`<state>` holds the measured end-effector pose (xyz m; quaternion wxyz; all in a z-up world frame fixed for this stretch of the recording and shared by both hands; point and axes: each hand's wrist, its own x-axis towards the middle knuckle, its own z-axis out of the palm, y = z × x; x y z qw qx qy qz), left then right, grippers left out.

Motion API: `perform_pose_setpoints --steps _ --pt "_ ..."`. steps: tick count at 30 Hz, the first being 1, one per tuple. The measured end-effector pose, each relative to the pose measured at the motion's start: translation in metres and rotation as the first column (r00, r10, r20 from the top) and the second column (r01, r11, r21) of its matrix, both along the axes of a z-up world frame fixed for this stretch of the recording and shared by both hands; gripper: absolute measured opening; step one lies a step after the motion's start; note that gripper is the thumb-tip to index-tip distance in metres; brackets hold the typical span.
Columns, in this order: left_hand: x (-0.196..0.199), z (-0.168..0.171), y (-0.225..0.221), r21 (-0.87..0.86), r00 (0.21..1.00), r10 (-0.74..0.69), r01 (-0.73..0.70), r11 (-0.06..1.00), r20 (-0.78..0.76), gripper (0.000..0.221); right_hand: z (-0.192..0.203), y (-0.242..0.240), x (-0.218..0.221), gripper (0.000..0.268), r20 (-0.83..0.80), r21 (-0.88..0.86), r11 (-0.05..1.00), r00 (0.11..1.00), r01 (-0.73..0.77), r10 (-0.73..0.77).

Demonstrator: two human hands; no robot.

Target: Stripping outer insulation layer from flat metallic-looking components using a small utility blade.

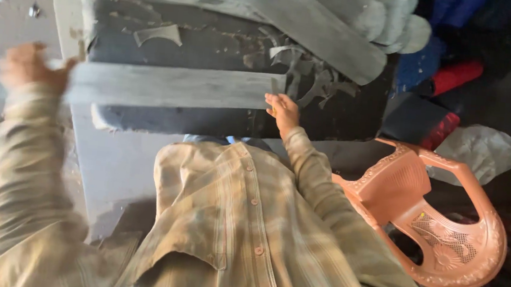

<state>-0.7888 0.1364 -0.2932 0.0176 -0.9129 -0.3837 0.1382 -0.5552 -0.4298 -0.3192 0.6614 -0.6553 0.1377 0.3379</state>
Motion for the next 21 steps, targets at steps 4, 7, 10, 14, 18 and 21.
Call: perform_pose_setpoints --steps 4,7,10,14,18,21 --pt "0.064 -0.016 -0.144 -0.27 0.905 0.035 0.089 0.959 0.425 0.103 -0.036 0.026 -0.028 0.024 -0.014 -0.049 0.994 0.995 -0.097 0.096" --pt "0.137 0.052 -0.26 -0.451 0.94 0.152 0.002 0.892 0.304 0.113 -0.007 0.037 -0.041 0.024 -0.076 -0.057 0.997 0.996 -0.044 0.04" --pt "0.172 0.056 -0.311 -0.539 0.947 0.275 -0.147 0.829 0.165 0.132 0.016 0.035 -0.041 0.026 -0.063 -0.067 0.997 0.997 0.03 -0.035" --pt "0.176 0.058 -0.309 -0.588 0.894 0.448 -0.378 0.715 -0.029 0.153 0.031 0.015 -0.034 0.025 0.12 -0.196 0.977 0.991 0.085 -0.062" --pt "0.143 0.038 -0.295 -0.569 0.873 0.486 -0.415 0.71 -0.03 0.158 0.055 0.027 -0.027 0.025 0.321 -0.389 0.92 0.929 -0.045 0.182" --pt "0.122 0.008 -0.299 -0.552 0.814 0.578 -0.46 0.695 0.049 0.161 0.078 0.057 -0.022 0.027 0.467 -0.56 0.816 0.758 -0.145 0.455"
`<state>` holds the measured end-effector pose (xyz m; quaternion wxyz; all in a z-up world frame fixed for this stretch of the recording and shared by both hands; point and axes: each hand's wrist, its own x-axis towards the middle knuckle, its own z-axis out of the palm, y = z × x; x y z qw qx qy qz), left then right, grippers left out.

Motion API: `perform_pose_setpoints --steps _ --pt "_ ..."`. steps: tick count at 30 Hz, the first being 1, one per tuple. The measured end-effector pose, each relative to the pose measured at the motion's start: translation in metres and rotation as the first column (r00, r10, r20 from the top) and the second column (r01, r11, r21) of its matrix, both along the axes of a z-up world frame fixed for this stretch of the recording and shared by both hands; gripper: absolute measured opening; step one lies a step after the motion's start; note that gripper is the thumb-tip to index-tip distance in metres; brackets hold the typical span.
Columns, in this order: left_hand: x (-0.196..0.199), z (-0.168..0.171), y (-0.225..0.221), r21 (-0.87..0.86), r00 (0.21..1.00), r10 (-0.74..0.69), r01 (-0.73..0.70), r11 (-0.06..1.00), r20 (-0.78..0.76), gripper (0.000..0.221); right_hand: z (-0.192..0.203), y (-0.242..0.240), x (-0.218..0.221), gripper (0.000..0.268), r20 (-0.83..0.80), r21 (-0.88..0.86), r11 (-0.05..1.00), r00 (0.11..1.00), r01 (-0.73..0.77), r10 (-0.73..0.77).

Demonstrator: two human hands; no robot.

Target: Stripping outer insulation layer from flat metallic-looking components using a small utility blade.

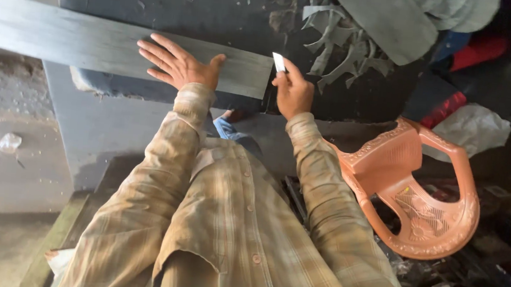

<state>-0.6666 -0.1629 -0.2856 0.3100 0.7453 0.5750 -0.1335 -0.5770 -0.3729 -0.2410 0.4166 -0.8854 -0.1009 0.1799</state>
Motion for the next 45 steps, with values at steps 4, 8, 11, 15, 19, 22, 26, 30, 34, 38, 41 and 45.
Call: perform_pose_setpoints --steps 4,8,11,15,19,22,26,30,34,38,41,45 --pt "0.011 0.009 -0.005 -0.002 0.994 0.106 -0.107 0.994 -0.014 0.164 -0.016 0.015 -0.004 0.033 0.252 -0.105 0.949 0.915 -0.298 0.315" --pt "0.031 0.039 -0.003 -0.15 0.98 0.134 -0.156 0.976 -0.149 0.174 -0.03 0.01 -0.002 0.034 0.457 -0.244 0.897 0.772 -0.368 0.441" --pt "0.035 0.037 0.001 -0.182 0.972 0.14 -0.175 0.968 -0.19 0.177 -0.039 -0.003 -0.001 0.035 0.468 -0.251 0.856 0.718 -0.452 0.516" --pt "0.03 0.025 -0.003 -0.151 0.977 0.142 -0.165 0.975 -0.156 0.176 -0.035 0.005 0.007 0.036 0.497 -0.232 0.842 0.685 -0.487 0.533" --pt "0.03 0.02 -0.003 -0.14 0.981 0.121 -0.143 0.98 -0.152 0.177 -0.036 0.005 0.011 0.04 0.487 -0.276 0.798 0.638 -0.535 0.596" --pt "0.029 0.021 -0.003 -0.141 0.98 0.124 -0.147 0.979 -0.159 0.176 -0.04 0.004 0.011 0.046 0.499 -0.323 0.771 0.593 -0.549 0.632" --pt "0.027 0.015 -0.005 -0.115 0.986 0.121 -0.134 0.984 -0.116 0.178 -0.046 0.004 0.014 0.049 0.49 -0.408 0.736 0.551 -0.539 0.675" --pt "0.031 0.021 -0.002 -0.164 0.982 0.096 -0.123 0.979 -0.161 0.175 -0.043 0.001 0.019 0.05 0.492 -0.443 0.695 0.495 -0.566 0.716" --pt "0.033 0.031 -0.001 -0.159 0.975 0.137 -0.166 0.973 -0.176 0.176 -0.044 -0.001 0.017 0.052 0.494 -0.435 0.676 0.47 -0.595 0.731" --pt "0.037 0.037 0.001 -0.189 0.966 0.114 -0.16 0.969 -0.234 0.174 -0.045 -0.009 0.009 0.054 0.476 -0.443 0.675 0.484 -0.59 0.735" --pt "0.038 0.039 0.004 -0.203 0.966 0.101 -0.151 0.967 -0.238 0.173 -0.038 -0.01 -0.001 0.052 0.464 -0.462 0.673 0.49 -0.577 0.738" --pt "0.041 0.044 0.002 -0.181 0.962 0.12 -0.167 0.969 -0.246 0.173 -0.038 -0.009 -0.01 0.052 0.458 -0.465 0.716 0.551 -0.521 0.698"
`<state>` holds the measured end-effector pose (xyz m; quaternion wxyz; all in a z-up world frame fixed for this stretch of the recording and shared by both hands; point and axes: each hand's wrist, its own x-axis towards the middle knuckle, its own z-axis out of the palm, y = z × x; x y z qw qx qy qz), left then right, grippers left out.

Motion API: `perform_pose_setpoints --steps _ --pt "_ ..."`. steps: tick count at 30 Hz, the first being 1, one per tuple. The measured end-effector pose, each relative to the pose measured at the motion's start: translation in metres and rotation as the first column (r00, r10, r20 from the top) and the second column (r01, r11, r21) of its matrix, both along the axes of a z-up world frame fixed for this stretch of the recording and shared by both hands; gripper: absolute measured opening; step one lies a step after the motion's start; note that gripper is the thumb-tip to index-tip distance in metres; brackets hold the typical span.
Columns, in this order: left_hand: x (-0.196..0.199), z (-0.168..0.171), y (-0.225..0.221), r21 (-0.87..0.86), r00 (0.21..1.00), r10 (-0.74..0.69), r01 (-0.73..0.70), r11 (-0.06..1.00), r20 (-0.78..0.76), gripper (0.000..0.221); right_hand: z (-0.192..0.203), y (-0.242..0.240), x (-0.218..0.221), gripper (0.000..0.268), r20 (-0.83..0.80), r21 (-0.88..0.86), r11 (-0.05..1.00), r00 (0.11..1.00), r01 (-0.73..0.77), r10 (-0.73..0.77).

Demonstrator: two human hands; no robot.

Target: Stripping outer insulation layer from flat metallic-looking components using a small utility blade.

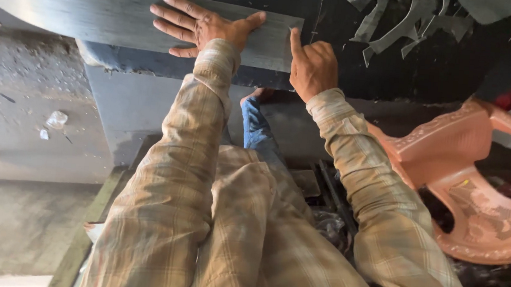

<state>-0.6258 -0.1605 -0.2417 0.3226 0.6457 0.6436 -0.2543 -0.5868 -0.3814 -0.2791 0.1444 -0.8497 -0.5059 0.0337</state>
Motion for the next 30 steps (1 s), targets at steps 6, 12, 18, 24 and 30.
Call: perform_pose_setpoints --steps 6,12,18,24,30 --pt "-0.005 -0.009 0.001 -0.013 0.999 -0.011 0.011 1.0 0.039 0.176 -0.01 -0.006 -0.033 0.055 -0.055 -0.028 0.988 0.987 0.152 -0.154" --pt "-0.004 -0.011 0.0 -0.009 0.999 -0.047 0.047 0.999 0.004 0.176 -0.018 0.002 -0.072 0.057 -0.09 -0.037 0.943 0.939 0.33 -0.332" --pt "0.0 -0.009 0.001 -0.002 0.998 -0.026 0.026 1.0 -0.06 0.179 -0.029 0.017 -0.109 0.054 -0.068 -0.04 0.86 0.858 0.508 -0.51" --pt "0.001 -0.012 -0.002 0.009 0.994 -0.052 0.053 0.999 -0.091 0.179 -0.035 0.035 -0.135 0.047 -0.192 -0.064 0.726 0.705 0.685 -0.683" --pt "0.003 -0.008 -0.002 0.006 0.996 -0.027 0.028 1.0 -0.081 0.179 -0.034 0.055 -0.145 0.045 -0.298 -0.088 0.631 0.584 0.771 -0.755"
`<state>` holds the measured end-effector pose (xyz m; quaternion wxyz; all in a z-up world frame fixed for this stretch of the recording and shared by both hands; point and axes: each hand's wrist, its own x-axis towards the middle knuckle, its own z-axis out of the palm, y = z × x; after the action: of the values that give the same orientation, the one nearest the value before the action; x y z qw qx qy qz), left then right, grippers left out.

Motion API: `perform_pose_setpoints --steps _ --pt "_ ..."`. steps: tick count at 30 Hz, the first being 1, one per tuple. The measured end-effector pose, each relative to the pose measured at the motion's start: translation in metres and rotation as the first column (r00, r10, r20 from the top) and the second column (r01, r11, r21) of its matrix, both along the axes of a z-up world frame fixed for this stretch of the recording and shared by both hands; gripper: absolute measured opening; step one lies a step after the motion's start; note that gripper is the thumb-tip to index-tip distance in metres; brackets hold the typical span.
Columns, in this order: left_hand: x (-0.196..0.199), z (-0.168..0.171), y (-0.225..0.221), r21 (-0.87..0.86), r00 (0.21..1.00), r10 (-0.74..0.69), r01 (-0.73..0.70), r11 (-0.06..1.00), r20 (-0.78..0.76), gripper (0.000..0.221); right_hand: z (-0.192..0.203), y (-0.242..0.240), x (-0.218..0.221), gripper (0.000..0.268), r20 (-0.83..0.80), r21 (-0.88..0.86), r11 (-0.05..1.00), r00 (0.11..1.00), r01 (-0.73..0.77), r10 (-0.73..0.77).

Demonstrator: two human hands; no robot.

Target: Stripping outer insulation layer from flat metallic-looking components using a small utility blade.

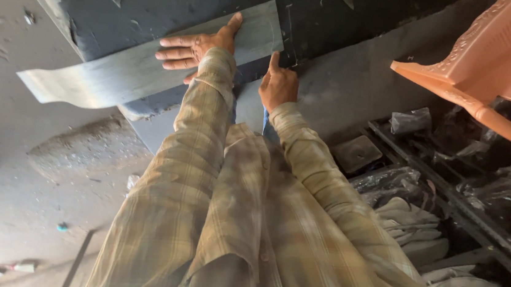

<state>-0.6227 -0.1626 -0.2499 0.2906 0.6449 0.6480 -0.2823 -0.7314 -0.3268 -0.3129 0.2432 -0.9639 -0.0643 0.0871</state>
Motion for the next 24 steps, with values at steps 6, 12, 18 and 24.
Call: perform_pose_setpoints --steps 6,12,18,24 --pt "-0.001 0.002 0.0 -0.004 0.999 -0.034 0.034 0.999 0.001 0.177 0.0 0.009 -0.006 0.049 -0.012 -0.133 0.985 0.994 0.107 -0.109" --pt "-0.004 -0.012 0.005 0.025 0.997 -0.082 0.082 0.996 0.004 0.179 0.005 -0.004 0.004 0.043 0.049 -0.072 0.987 0.989 0.146 -0.143" --pt "-0.018 -0.016 0.022 -0.049 0.976 -0.214 0.212 0.976 -0.036 0.172 0.011 -0.041 0.06 0.051 0.387 0.065 0.948 0.868 0.312 -0.312" --pt "-0.034 0.03 0.044 -0.105 0.931 -0.34 0.354 0.929 0.131 0.145 -0.036 -0.033 0.043 0.036 -0.575 0.68 0.391 0.782 0.62 -0.24"
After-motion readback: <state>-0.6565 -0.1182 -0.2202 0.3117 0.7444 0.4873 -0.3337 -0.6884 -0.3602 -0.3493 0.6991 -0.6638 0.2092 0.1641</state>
